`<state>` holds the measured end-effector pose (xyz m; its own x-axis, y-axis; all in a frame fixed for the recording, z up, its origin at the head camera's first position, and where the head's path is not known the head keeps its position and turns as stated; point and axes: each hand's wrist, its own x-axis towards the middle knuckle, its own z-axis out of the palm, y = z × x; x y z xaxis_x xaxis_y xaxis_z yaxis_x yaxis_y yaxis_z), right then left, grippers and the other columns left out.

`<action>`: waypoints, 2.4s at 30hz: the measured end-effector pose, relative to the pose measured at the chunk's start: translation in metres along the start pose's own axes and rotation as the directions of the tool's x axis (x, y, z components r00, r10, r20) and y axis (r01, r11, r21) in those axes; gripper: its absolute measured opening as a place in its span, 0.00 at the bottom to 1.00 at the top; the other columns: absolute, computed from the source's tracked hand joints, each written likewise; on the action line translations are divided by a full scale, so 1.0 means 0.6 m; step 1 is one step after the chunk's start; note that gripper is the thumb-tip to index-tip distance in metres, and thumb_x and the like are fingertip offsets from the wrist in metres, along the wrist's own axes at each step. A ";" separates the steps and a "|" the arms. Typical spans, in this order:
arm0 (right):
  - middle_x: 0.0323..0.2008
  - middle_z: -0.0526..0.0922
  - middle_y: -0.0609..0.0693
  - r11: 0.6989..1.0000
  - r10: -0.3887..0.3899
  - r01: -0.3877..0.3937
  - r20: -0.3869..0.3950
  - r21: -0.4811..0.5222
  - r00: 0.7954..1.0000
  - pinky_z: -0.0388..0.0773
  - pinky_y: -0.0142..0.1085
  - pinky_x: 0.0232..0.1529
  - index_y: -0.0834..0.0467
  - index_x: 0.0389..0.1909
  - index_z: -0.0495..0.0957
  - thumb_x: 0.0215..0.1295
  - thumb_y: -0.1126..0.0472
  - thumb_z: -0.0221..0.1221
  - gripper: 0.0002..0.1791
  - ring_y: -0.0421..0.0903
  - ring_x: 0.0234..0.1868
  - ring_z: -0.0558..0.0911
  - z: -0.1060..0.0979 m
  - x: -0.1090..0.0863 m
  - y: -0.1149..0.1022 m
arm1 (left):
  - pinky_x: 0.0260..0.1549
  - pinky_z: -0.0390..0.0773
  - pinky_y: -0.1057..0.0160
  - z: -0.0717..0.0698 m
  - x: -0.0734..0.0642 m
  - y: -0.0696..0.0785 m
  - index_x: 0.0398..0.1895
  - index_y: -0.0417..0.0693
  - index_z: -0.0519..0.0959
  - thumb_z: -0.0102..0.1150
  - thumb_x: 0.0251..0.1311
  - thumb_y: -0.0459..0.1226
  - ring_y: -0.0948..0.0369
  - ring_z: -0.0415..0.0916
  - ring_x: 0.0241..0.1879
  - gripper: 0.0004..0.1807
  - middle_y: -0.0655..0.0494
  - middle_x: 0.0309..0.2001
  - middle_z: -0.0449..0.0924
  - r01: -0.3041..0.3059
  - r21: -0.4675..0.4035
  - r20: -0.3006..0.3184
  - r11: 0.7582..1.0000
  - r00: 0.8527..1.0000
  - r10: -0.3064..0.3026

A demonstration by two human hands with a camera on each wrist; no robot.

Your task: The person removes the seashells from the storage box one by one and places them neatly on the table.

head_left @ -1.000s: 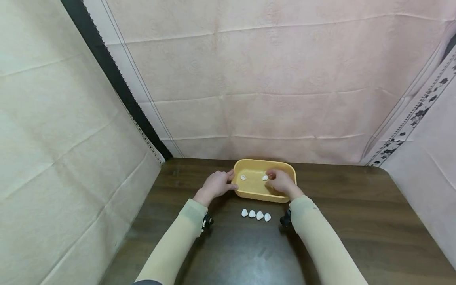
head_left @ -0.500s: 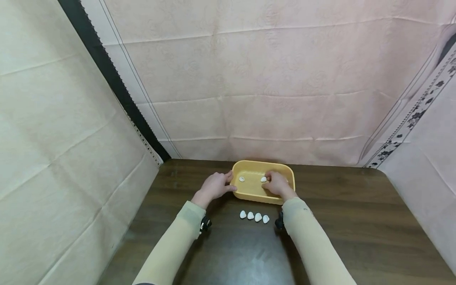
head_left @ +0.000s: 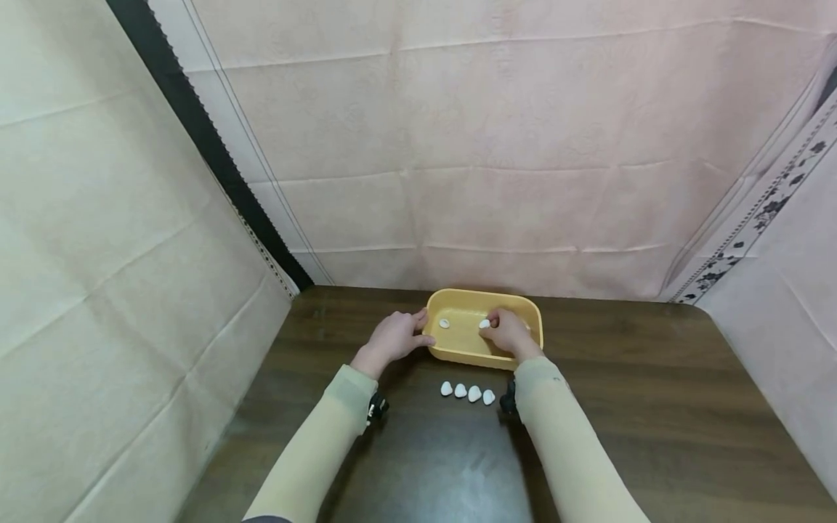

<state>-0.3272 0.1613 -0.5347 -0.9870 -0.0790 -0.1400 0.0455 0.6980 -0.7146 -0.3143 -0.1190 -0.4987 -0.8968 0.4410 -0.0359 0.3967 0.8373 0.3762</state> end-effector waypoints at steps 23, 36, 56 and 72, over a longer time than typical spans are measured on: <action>0.40 0.77 0.54 0.997 -0.025 0.021 -0.044 -0.077 0.999 0.70 0.45 0.47 0.64 0.47 0.76 0.72 0.55 0.70 0.18 0.53 0.43 0.75 0.005 -0.002 -0.002 | 0.67 0.77 0.50 -0.005 -0.004 0.009 0.76 0.47 0.73 0.70 0.69 0.54 0.51 0.74 0.71 0.38 0.53 0.77 0.68 0.024 0.040 0.014 0.999 1.000 -0.025; 0.41 0.84 0.52 0.994 -0.088 0.088 0.001 -0.066 0.996 0.76 0.44 0.48 0.61 0.47 0.83 0.70 0.51 0.71 0.18 0.50 0.42 0.79 -0.007 -0.008 0.005 | 0.68 0.75 0.51 -0.006 -0.001 0.011 0.77 0.46 0.73 0.68 0.71 0.53 0.51 0.73 0.72 0.37 0.52 0.77 0.68 0.016 0.058 0.025 0.998 1.000 -0.018; 0.38 0.88 0.46 0.888 -0.417 0.440 -0.168 0.134 0.893 0.84 0.37 0.43 0.59 0.51 0.89 0.68 0.59 0.74 0.14 0.45 0.40 0.85 -0.026 -0.093 -0.017 | 0.68 0.76 0.50 -0.003 0.001 0.006 0.78 0.44 0.71 0.68 0.72 0.53 0.51 0.74 0.71 0.38 0.52 0.76 0.70 -0.005 0.062 0.018 0.998 1.000 0.004; 0.39 0.87 0.45 0.881 -0.399 0.436 -0.209 0.183 0.893 0.85 0.37 0.43 0.57 0.55 0.86 0.66 0.63 0.74 0.17 0.44 0.41 0.85 -0.029 -0.180 0.037 | 0.68 0.76 0.50 -0.002 -0.003 0.004 0.77 0.44 0.72 0.69 0.71 0.53 0.51 0.73 0.72 0.38 0.51 0.77 0.68 -0.011 0.027 0.006 1.000 1.000 0.011</action>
<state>-0.2222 0.1976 -0.5237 -0.9317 -0.1997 0.3035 -0.3623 0.4503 -0.8160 -0.3120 -0.1181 -0.4969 -0.8912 0.4521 -0.0376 0.4118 0.8408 0.3513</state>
